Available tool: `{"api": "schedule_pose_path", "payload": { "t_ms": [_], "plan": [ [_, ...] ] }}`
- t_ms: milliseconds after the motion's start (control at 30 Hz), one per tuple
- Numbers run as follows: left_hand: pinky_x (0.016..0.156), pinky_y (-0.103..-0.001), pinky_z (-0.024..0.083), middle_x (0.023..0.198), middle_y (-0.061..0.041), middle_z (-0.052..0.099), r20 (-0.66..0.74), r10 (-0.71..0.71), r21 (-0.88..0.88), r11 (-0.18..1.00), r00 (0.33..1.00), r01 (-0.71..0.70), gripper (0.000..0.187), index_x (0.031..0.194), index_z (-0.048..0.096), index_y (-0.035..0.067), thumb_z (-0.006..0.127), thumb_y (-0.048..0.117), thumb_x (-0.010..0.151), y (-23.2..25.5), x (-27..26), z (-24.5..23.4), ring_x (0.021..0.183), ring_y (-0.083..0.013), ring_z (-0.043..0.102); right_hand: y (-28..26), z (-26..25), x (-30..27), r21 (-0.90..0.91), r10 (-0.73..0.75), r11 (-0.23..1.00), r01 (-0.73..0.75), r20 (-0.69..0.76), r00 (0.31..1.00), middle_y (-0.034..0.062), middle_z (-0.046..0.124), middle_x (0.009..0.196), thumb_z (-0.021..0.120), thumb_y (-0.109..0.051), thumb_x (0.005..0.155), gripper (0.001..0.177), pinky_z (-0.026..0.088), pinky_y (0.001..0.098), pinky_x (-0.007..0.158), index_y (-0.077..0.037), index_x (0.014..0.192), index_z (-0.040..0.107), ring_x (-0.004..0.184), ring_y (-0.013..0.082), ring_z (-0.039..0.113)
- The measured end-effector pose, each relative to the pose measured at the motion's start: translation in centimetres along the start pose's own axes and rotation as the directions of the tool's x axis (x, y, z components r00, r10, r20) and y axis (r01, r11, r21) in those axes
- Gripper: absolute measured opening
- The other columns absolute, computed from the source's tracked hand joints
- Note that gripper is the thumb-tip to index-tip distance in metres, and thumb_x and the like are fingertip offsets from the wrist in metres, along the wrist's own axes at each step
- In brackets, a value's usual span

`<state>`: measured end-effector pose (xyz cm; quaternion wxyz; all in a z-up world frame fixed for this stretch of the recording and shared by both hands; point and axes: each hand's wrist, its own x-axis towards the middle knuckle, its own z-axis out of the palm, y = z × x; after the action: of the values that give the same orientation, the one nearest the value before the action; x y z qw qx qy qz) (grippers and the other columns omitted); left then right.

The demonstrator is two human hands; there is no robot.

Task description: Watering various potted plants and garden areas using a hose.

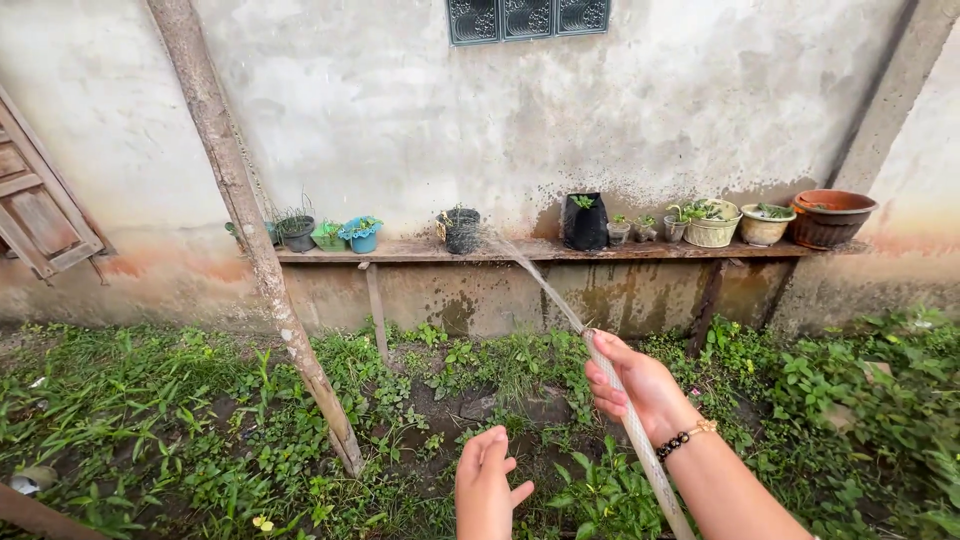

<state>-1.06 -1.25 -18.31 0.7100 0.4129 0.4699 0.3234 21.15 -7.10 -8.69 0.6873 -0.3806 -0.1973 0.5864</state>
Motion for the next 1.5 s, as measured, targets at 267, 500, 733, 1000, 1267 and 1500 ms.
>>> {"api": "schedule_pose_path", "payload": {
  "t_ms": [267,500,733,1000,1267,1500],
  "plan": [
    [0.090,-0.049,0.061,0.144,-0.010,0.058,-0.042,0.022,-0.066,0.998,0.999,-0.025,0.047,0.132,0.063,0.012,0.055,0.039,0.095,2.5,-0.8,0.0,0.124,-0.0273,0.058,-0.9,0.8,-0.3,-0.016,-0.024,1.000,0.023,-0.032,0.999,0.0014,0.049,0.061,0.052,-0.032,0.102,0.013,0.031,0.0230,0.029,-0.022,0.107,0.047,0.036,0.0082,0.038],
    [0.088,-0.047,0.062,0.144,-0.011,0.058,-0.041,0.033,-0.076,0.996,0.999,-0.036,0.044,0.130,0.064,0.012,0.054,0.038,0.095,2.6,-0.4,1.4,0.122,-0.0263,0.059,-2.2,0.6,-0.6,-0.047,-0.047,0.998,0.047,-0.007,0.999,0.0014,0.050,0.062,0.050,-0.032,0.104,0.013,0.031,0.0222,0.028,-0.020,0.108,0.046,0.036,0.0075,0.037],
    [0.090,-0.048,0.059,0.145,-0.008,0.057,-0.066,0.054,-0.139,0.988,0.996,-0.063,0.044,0.129,0.064,0.012,0.055,0.037,0.095,3.8,0.2,1.9,0.122,-0.0265,0.057,-2.8,-0.5,0.4,-0.027,-0.022,0.999,0.023,0.022,1.000,0.0018,0.050,0.061,0.049,-0.031,0.103,0.012,0.031,0.0221,0.028,-0.020,0.109,0.047,0.035,0.0074,0.037],
    [0.091,-0.046,0.059,0.143,-0.007,0.057,-0.108,0.074,-0.142,0.986,0.991,-0.090,0.042,0.128,0.065,0.012,0.054,0.036,0.095,5.7,0.3,3.1,0.121,-0.0254,0.057,-3.0,-0.8,0.7,0.001,0.005,1.000,-0.005,0.036,0.999,0.0019,0.049,0.061,0.049,-0.031,0.104,0.012,0.031,0.0232,0.027,-0.020,0.104,0.045,0.034,0.0077,0.036],
    [0.090,-0.044,0.059,0.142,-0.008,0.056,-0.145,0.082,-0.138,0.985,0.986,-0.102,0.041,0.128,0.064,0.011,0.054,0.036,0.096,6.0,0.4,4.4,0.122,-0.0248,0.057,-3.2,-0.8,1.0,0.076,0.064,0.995,-0.070,0.082,0.995,0.0016,0.049,0.059,0.051,-0.031,0.104,0.014,0.030,0.0227,0.027,-0.020,0.099,0.044,0.033,0.0076,0.037],
    [0.090,-0.043,0.059,0.138,-0.008,0.059,-0.191,0.108,-0.147,0.980,0.976,-0.137,0.040,0.126,0.065,0.011,0.055,0.036,0.096,5.8,0.2,5.7,0.119,-0.0234,0.059,-3.4,1.4,0.5,0.060,0.125,0.989,-0.135,0.142,0.982,0.0019,0.049,0.059,0.050,-0.031,0.104,0.014,0.030,0.0231,0.026,-0.019,0.100,0.044,0.032,0.0077,0.037]
  ]
}}
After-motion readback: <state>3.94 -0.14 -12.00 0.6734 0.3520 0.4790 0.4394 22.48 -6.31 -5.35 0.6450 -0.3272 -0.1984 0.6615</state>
